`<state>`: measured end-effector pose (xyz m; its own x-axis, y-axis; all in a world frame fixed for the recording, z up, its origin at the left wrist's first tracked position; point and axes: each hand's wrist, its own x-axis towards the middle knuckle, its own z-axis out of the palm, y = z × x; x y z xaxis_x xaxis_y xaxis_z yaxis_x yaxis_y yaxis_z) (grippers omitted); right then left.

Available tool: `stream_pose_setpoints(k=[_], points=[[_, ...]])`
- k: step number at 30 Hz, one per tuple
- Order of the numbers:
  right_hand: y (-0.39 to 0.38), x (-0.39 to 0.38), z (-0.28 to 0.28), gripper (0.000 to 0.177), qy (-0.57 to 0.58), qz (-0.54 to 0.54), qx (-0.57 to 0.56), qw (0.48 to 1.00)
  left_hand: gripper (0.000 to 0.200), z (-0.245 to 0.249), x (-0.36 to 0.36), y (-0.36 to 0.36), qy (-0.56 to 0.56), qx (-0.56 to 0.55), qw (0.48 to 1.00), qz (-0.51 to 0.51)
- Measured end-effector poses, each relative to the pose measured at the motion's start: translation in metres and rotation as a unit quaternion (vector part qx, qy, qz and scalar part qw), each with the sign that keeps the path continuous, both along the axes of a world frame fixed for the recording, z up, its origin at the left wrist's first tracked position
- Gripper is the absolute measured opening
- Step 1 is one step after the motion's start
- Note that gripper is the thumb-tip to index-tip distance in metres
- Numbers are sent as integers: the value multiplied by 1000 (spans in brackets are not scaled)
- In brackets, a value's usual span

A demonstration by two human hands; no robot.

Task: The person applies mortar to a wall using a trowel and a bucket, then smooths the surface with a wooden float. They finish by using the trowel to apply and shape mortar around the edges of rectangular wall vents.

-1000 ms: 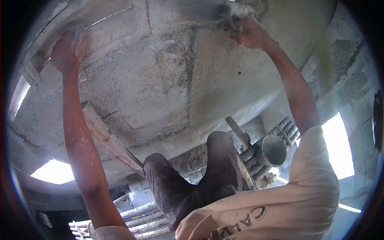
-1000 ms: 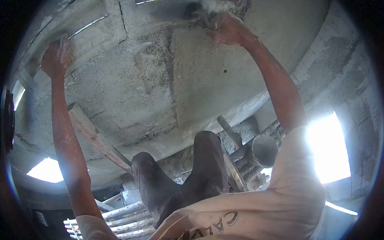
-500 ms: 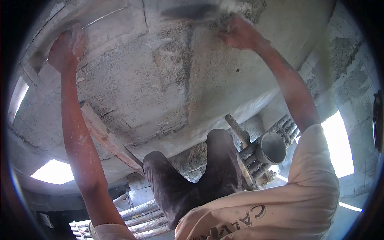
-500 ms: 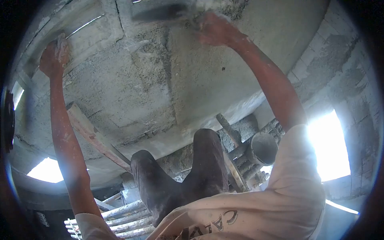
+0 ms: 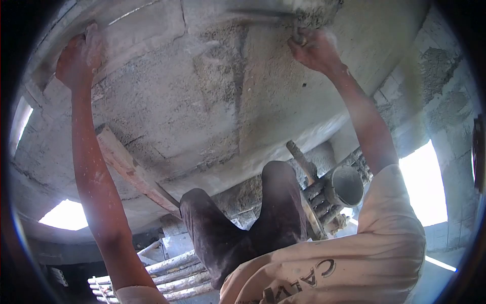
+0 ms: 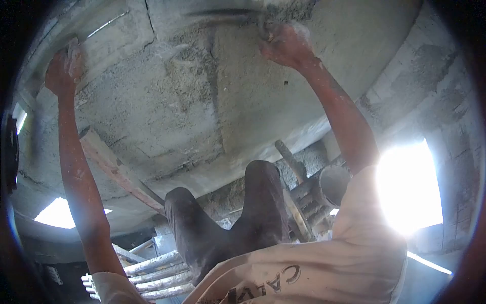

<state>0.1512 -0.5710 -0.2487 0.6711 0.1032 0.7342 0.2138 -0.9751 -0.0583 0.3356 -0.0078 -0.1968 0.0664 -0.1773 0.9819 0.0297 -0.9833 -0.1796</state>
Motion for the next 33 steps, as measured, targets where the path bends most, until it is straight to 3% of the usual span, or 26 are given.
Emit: stream_pose_setpoints(k=[1,2,3,5,7,10,13,16,19,22,25,26,28,29,30,32,33], points=[[1,-9,-4,26,-12,35,28,999,55,1,-3,-5,21,-19,999,20],[-19,11,-15,25,-9,11,-17,1000,55,2,-3,-13,39,-42,998,38],[-50,43,-39,25,0,-16,-59,998,55,-3,4,-12,29,-28,999,9],[-44,36,-34,26,30,-38,-50,998,54,-1,23,10,-5,-5,999,-37],[30,-32,14,30,82,-21,46,995,55,-1,14,16,-47,41,997,-44],[5,-1,-7,31,81,-94,-56,991,57,-4,16,3,-25,33,997,-60],[5,-10,-2,35,-39,-23,-102,994,59,0,18,18,-39,30,997,-67],[-23,18,-19,35,73,-81,-90,990,59,0,12,3,26,-8,999,-29],[10,-17,8,39,67,-56,-34,996,57,6,-9,-11,69,-45,995,64],[-35,20,-29,33,-23,-85,-119,989,56,3,6,-14,107,-73,988,88],[4,-24,2,22,-13,-75,-5,997,55,6,-4,-12,62,-34,997,12],[0,-32,-9,22,-43,-68,8,997,54,2,-12,-10,39,-4,999,-27],[-22,-40,-36,22,-118,-56,28,991,52,9,-19,-17,66,-36,997,-7],[-19,-54,-54,18,-153,-56,-13,987,51,9,-20,-22,82,-49,995,1],[-11,-74,-76,15,-186,-55,-56,979,49,4,-13,-15,41,-18,997,-55],[-2,-107,-144,13,-119,-157,-14,980,45,-3,8,10,-42,46,984,-165],[9,-119,-174,15,11,-211,419,883,44,-2,5,10,-23,53,989,-140]])
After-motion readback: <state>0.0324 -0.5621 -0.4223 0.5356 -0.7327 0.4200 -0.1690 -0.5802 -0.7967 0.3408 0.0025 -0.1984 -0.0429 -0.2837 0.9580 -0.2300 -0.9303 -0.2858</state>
